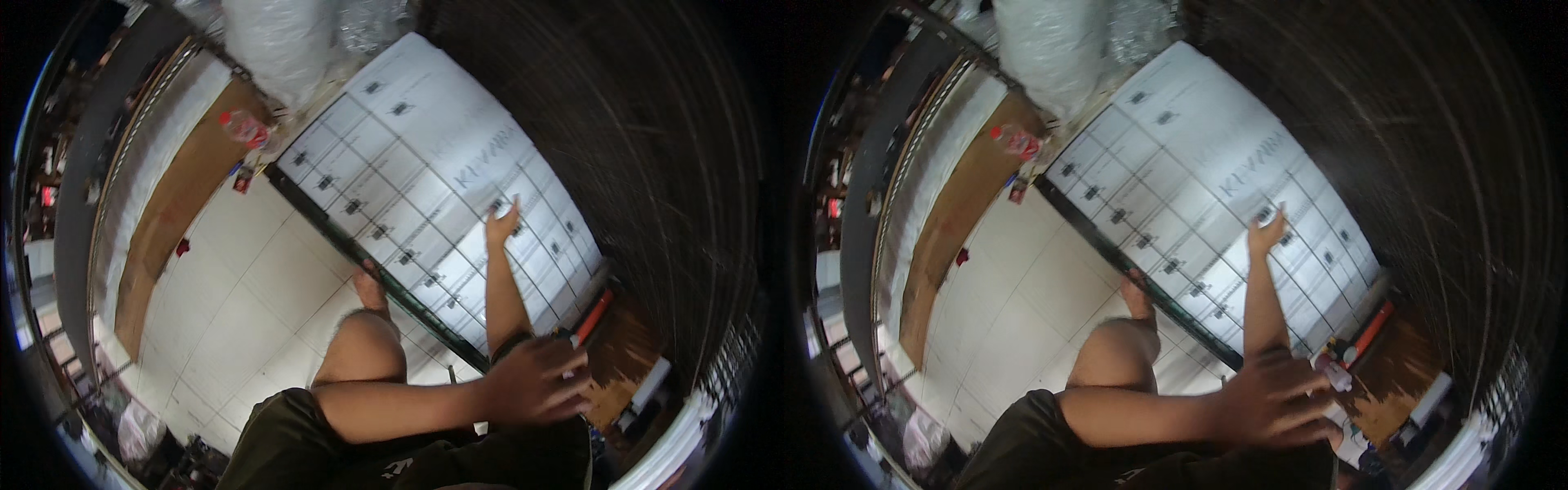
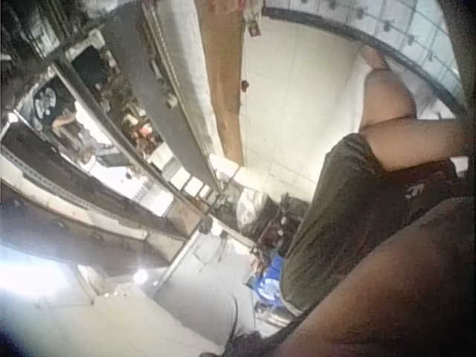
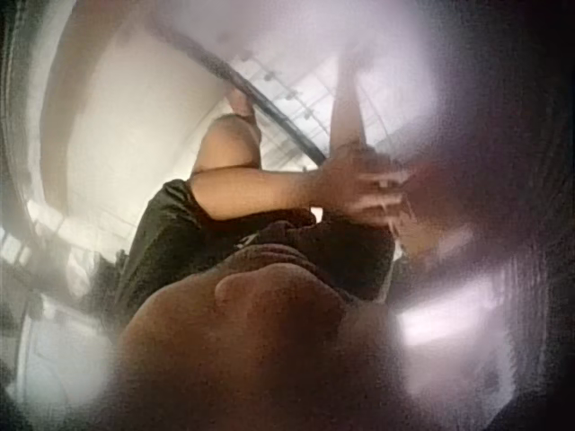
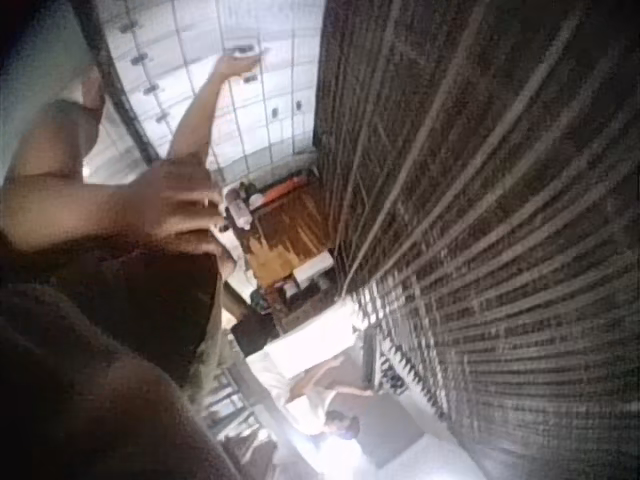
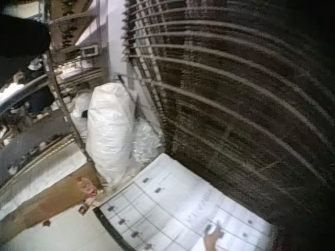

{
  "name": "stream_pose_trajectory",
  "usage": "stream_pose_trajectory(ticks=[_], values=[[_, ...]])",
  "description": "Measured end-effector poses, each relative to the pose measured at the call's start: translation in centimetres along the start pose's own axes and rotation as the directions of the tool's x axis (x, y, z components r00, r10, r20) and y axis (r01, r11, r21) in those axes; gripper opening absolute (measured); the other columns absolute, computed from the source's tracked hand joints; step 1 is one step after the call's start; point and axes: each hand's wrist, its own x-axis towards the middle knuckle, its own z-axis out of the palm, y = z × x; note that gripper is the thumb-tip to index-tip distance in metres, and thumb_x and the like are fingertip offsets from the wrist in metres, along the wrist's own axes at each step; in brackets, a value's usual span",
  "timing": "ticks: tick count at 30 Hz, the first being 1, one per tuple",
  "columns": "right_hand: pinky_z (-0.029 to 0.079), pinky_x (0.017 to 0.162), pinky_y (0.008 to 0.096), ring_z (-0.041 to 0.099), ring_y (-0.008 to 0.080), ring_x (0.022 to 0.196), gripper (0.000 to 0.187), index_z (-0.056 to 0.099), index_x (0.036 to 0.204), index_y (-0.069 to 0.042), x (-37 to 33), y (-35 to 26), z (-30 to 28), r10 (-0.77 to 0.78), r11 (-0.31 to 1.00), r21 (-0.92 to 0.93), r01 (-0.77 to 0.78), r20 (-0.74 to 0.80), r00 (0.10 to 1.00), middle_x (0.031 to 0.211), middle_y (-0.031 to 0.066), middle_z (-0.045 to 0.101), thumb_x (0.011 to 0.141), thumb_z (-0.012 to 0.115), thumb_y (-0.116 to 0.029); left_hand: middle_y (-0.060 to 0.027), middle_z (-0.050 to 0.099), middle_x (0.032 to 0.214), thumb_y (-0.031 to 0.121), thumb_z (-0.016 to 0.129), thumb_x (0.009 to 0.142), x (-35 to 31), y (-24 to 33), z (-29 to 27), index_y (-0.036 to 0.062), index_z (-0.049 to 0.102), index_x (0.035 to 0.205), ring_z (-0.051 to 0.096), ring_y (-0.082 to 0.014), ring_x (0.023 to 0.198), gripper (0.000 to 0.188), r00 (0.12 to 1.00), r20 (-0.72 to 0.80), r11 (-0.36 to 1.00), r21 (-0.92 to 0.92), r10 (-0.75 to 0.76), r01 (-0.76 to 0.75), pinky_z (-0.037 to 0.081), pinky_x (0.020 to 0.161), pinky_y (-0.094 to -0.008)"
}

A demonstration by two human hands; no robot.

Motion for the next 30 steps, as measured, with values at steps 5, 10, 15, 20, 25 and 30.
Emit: stream_pose_trajectory(ticks=[5,10,15,20,25,30], values=[[0.041,0.101,0.0398,0.049,0.0304,0.121,0.071,0.041,0.14,-0.004,-10.6,-4.0,-13.8,0.118,0.935,0.276,-0.223,0.35,0.929,0.133,0.0168,0.051,0.074,0.067,0.003,-0.008,0.057,0.095,0.027,0.076,0.074,-0.5,-1.8,2.3,0.0082,0.063,0.1,0.062,-0.0261,0.076,0.034,0.974,0.227,0.99,0.135,0.018,-0.05,0.05,0.061,-0.0376],[0.043,0.094,0.0422,0.056,0.0327,0.109,0.056,0.051,0.13,-0.005,-12.4,-6.7,-35.8,-0.083,0.996,0.037,0.085,-0.04,0.996,0.12,0.0174,0.06,0.076,0.063,0.0,-0.0113,0.064,0.09,0.017,0.079,0.072,0.0,-0.3,4.4,0.0061,0.066,0.099,0.063,-0.0271,0.08,0.032,0.941,0.324,0.983,0.183,-0.094,0.036,0.052,0.07,-0.0353],[0.042,0.087,0.04,0.058,0.0326,0.097,0.048,0.059,0.115,-0.001,-16.9,-12.1,-58.6,-0.444,0.84,-0.506,0.196,-0.433,0.785,0.11,0.0156,0.063,0.068,0.069,0.0,-0.0083,0.063,0.088,0.016,0.079,0.073,-1.7,1.9,7.5,0.0056,0.065,0.099,0.062,-0.0217,0.076,0.032,0.894,0.423,0.984,0.158,-0.147,0.087,0.052,0.066,-0.0319],[0.042,0.089,0.0356,0.057,0.025,0.106,0.037,0.057,0.116,0.0,-22.3,-13.7,-77.0,-0.526,0.707,-0.678,-0.2,-0.693,0.493,0.111,0.0142,0.062,0.082,0.069,-0.007,-0.0071,0.063,0.086,0.02,0.079,0.074,-4.1,1.1,9.4,0.0064,0.066,0.099,0.06,-0.0202,0.072,0.032,0.855,0.492,0.96,0.28,-0.164,0.023,0.05,0.064,-0.0319],[0.039,0.099,0.0383,0.054,0.0325,0.112,0.066,0.048,0.131,0.0,-27.0,-5.1,-92.3,-0.179,0.919,-0.236,-0.314,-0.963,0.2,0.122,0.0238,0.053,0.074,0.077,-0.018,-0.0062,0.062,0.083,0.025,0.078,0.075,-6.6,0.3,10.8,0.0076,0.066,0.097,0.06,-0.0201,0.069,0.031,0.811,0.555,0.934,0.356,-0.185,-0.03,0.049,0.062,-0.0325],[0.035,0.107,0.0429,0.042,0.0404,0.128,0.091,0.034,0.144,-0.007,-25.8,-1.4,-97.0,-0.325,0.563,-0.396,-0.726,-0.913,0.247,0.137,0.0313,0.038,0.069,0.082,-0.024,-0.0057,0.062,0.081,0.027,0.078,0.075,-8.6,-0.3,10.5,0.0079,0.067,0.095,0.062,-0.02,0.069,0.03,0.801,0.566,0.911,0.406,-0.195,-0.065,0.049,0.059,-0.0323]])
